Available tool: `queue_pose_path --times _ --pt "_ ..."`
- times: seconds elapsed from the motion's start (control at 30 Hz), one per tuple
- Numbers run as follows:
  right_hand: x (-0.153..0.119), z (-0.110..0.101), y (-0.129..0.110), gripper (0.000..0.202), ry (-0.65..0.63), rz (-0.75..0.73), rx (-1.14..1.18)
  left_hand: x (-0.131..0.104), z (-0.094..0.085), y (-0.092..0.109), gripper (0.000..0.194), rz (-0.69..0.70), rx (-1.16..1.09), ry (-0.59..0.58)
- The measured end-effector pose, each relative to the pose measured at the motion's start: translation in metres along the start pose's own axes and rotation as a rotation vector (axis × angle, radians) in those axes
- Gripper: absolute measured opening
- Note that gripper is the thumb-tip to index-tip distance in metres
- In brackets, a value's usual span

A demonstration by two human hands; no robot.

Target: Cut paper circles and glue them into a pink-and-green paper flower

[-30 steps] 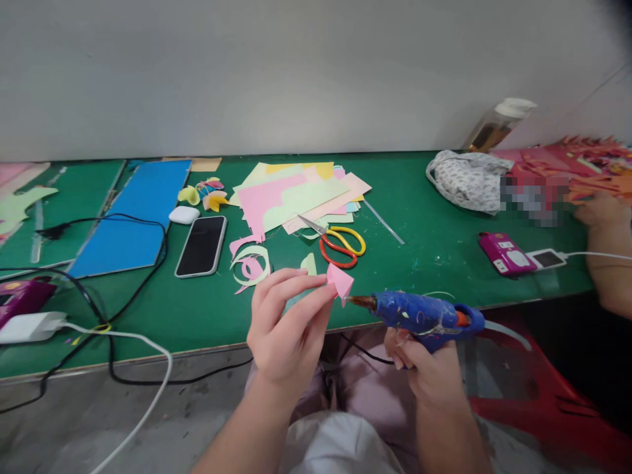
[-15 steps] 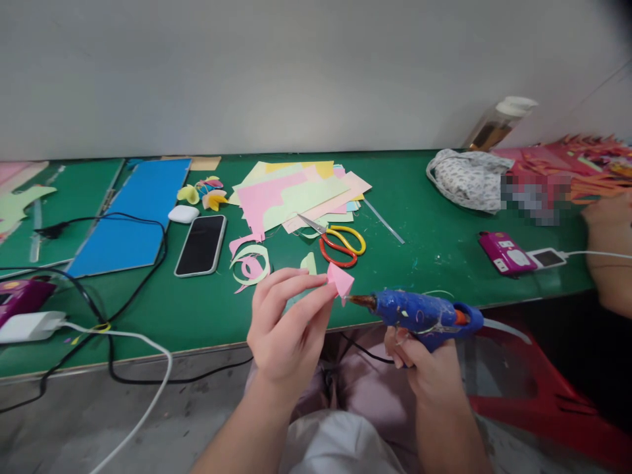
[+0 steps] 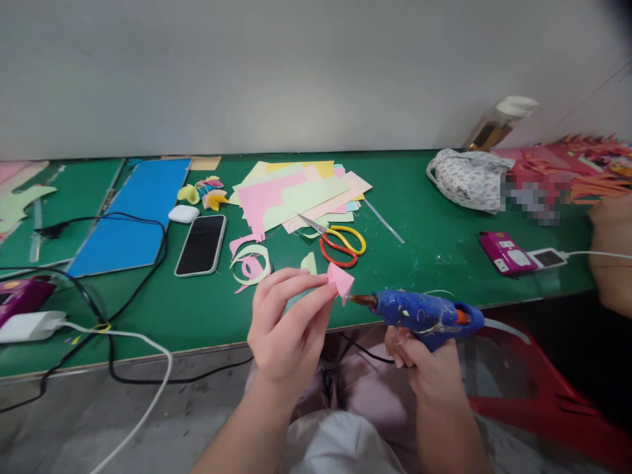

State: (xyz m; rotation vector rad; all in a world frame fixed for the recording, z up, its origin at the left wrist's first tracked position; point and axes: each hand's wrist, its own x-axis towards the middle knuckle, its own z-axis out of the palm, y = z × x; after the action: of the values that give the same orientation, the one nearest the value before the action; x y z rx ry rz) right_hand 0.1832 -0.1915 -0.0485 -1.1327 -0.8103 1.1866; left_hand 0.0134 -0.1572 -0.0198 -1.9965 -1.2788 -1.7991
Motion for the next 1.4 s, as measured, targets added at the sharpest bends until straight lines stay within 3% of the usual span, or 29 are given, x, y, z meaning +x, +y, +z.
queue_pose_path --times 1.4 --pt "0.0046 0.0002 -0.0003 0.019 -0.019 -0.014 0.01 0.003 0.0029 0.0016 0.027 0.014 -0.037 0.005"
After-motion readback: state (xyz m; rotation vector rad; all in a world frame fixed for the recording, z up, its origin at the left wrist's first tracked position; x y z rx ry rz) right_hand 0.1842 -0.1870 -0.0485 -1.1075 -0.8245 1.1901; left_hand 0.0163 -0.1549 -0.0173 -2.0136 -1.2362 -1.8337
